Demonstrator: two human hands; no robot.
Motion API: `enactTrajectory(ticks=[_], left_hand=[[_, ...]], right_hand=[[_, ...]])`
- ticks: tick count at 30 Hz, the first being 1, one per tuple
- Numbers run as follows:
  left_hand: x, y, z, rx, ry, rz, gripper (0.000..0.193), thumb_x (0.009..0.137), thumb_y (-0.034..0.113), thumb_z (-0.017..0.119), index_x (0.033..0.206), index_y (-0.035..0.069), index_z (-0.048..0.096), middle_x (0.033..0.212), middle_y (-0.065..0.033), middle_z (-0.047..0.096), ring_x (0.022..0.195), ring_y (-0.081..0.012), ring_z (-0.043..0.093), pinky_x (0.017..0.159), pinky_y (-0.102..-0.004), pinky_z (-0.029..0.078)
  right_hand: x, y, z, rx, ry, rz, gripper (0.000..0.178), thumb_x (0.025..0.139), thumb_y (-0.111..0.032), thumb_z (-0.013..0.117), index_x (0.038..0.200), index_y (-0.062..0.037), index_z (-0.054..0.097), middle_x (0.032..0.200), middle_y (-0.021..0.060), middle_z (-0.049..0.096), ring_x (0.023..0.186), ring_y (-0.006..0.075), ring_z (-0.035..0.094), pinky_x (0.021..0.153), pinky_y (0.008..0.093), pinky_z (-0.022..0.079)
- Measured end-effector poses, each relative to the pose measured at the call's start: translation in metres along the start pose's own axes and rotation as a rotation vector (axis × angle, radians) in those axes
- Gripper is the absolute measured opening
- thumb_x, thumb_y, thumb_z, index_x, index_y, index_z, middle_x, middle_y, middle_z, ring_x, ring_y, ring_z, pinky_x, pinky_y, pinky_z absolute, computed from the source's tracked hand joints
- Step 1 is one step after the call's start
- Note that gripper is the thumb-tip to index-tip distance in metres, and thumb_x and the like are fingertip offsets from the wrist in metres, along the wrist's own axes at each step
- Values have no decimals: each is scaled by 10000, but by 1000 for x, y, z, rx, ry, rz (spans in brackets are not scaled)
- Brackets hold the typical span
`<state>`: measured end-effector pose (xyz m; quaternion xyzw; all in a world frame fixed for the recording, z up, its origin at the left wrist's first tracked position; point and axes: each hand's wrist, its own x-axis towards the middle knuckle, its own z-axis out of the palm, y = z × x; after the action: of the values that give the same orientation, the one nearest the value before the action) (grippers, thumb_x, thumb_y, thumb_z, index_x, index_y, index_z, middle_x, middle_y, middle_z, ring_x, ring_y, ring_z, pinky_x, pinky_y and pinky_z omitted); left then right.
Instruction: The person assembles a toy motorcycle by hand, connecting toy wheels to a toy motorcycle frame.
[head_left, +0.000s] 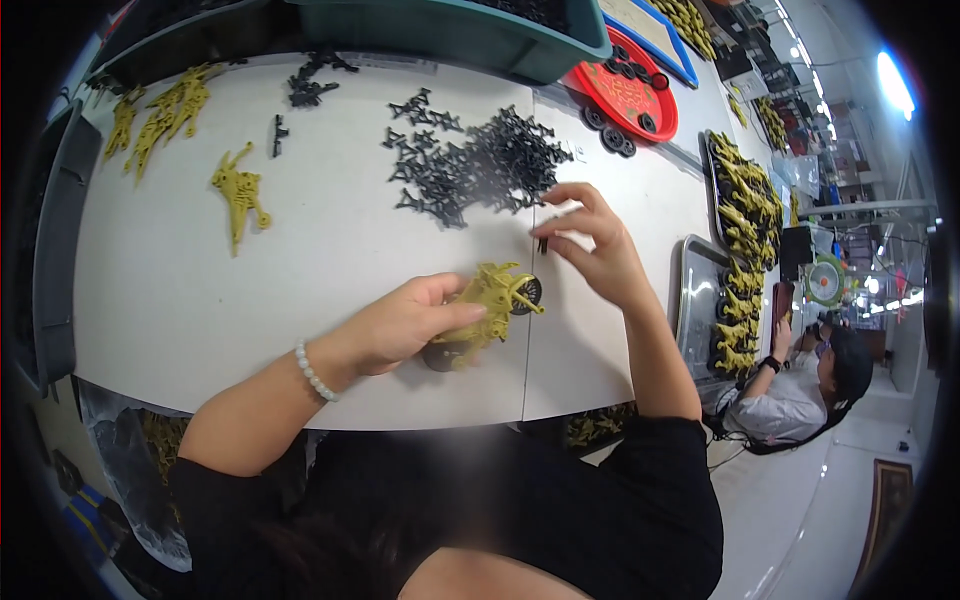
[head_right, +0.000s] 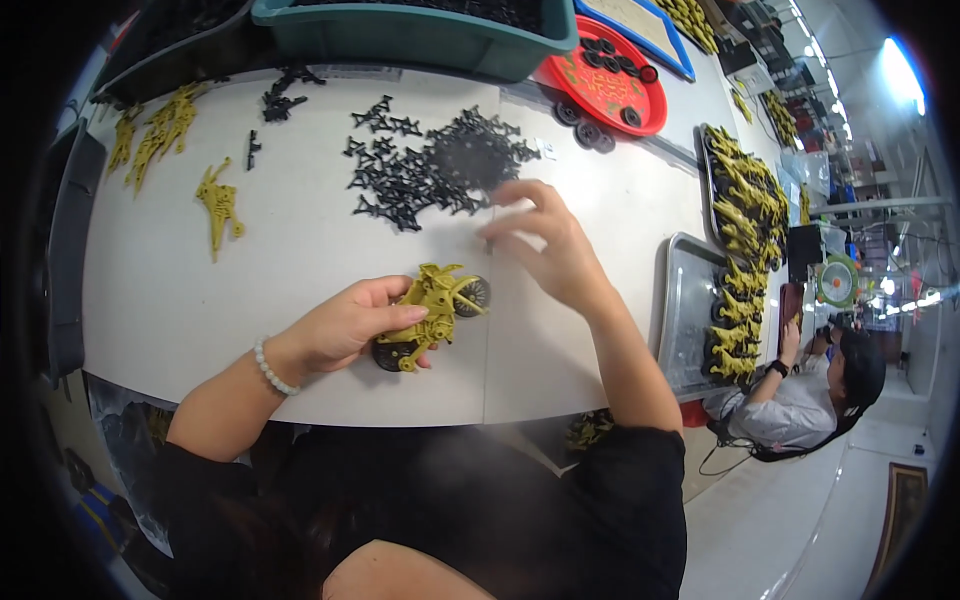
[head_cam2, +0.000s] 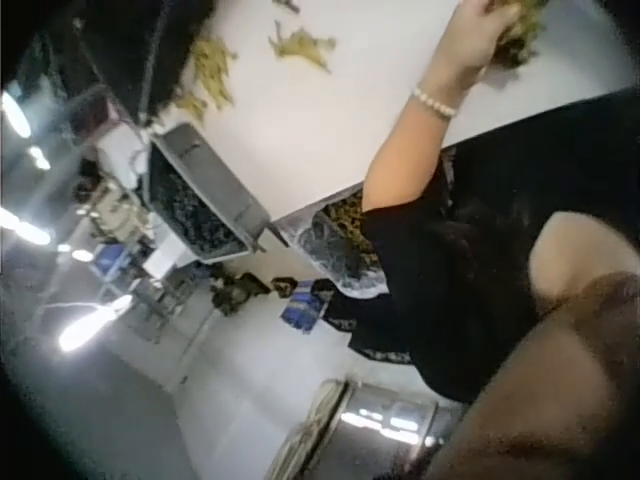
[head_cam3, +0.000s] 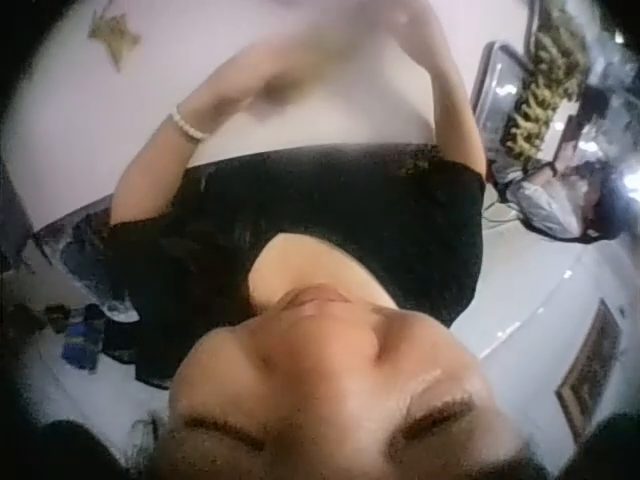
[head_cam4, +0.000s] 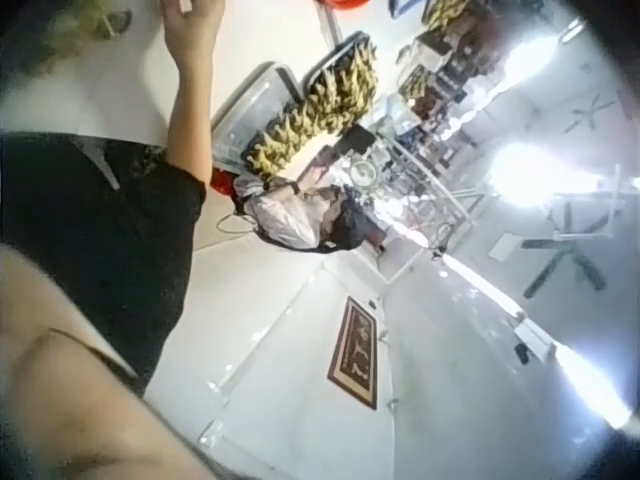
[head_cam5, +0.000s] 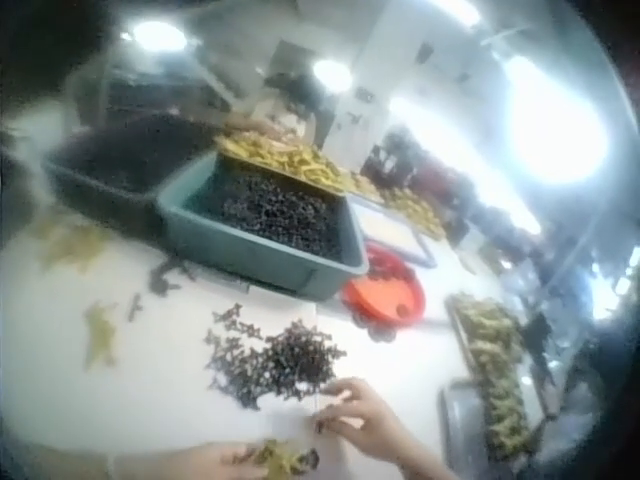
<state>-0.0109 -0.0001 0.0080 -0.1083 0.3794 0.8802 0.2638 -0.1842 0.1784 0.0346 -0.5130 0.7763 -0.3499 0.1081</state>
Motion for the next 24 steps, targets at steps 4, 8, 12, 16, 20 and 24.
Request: enactTrajectory(ticks=[4, 8, 12, 16, 20, 24], left_hand=[[1, -2, 1, 26, 7, -39, 300, 908, 148, 509, 1153, -22, 476, 934, -72, 620, 732, -127, 624, 665, -243, 513], [0, 0, -1, 58, -5, -70, 285, 909, 150, 511, 1131, -26, 488, 926, -77, 621, 727, -127, 628, 651, -236, 513], [0, 1, -2, 106, -58, -110, 260, 909, 157, 517, 1088, -30, 512, 914, -68, 621, 721, -126, 629, 654, -229, 510], [1, -1, -7, 161, -127, -161, 270, 907, 170, 525, 1076, -41, 527, 921, -64, 621, 723, -121, 625, 658, -220, 504], [-1, 2, -5, 173, -132, -185, 297, 903, 173, 532, 1102, -47, 525, 936, -67, 621, 734, -117, 622, 662, -221, 500], [-2, 1, -5, 203, -116, -176, 311, 898, 169, 532, 1120, -48, 526, 948, -68, 622, 744, -116, 621, 672, -228, 498]], right_hand=[[-47, -1, 0, -91, -75, 285, 245, 688, 87, 591, 856, -64, 685, 880, 57, 571, 856, 169, 560, 703, 267, 456], [-56, 1, 6, -133, -60, 172, 254, 713, 86, 574, 910, -45, 667, 897, 66, 585, 826, 161, 560, 694, 250, 453], [-49, 2, 5, 277, 3, 235, 208, 769, 65, 559, 961, 16, 622, 933, 79, 603, 807, 159, 584, 709, 260, 469], [-32, -10, 2, 738, -112, 231, 204, 802, 29, 593, 1006, 35, 586, 971, 98, 602, 834, 149, 597, 732, 261, 488], [-8, -36, 7, 836, -224, 449, 174, 782, 22, 642, 953, 37, 614, 892, 76, 627, 833, 121, 603, 753, 235, 490], [5, -38, 13, 686, -387, 429, 117, 786, 10, 644, 901, 28, 631, 841, 52, 633, 796, 109, 602, 741, 228, 489]])
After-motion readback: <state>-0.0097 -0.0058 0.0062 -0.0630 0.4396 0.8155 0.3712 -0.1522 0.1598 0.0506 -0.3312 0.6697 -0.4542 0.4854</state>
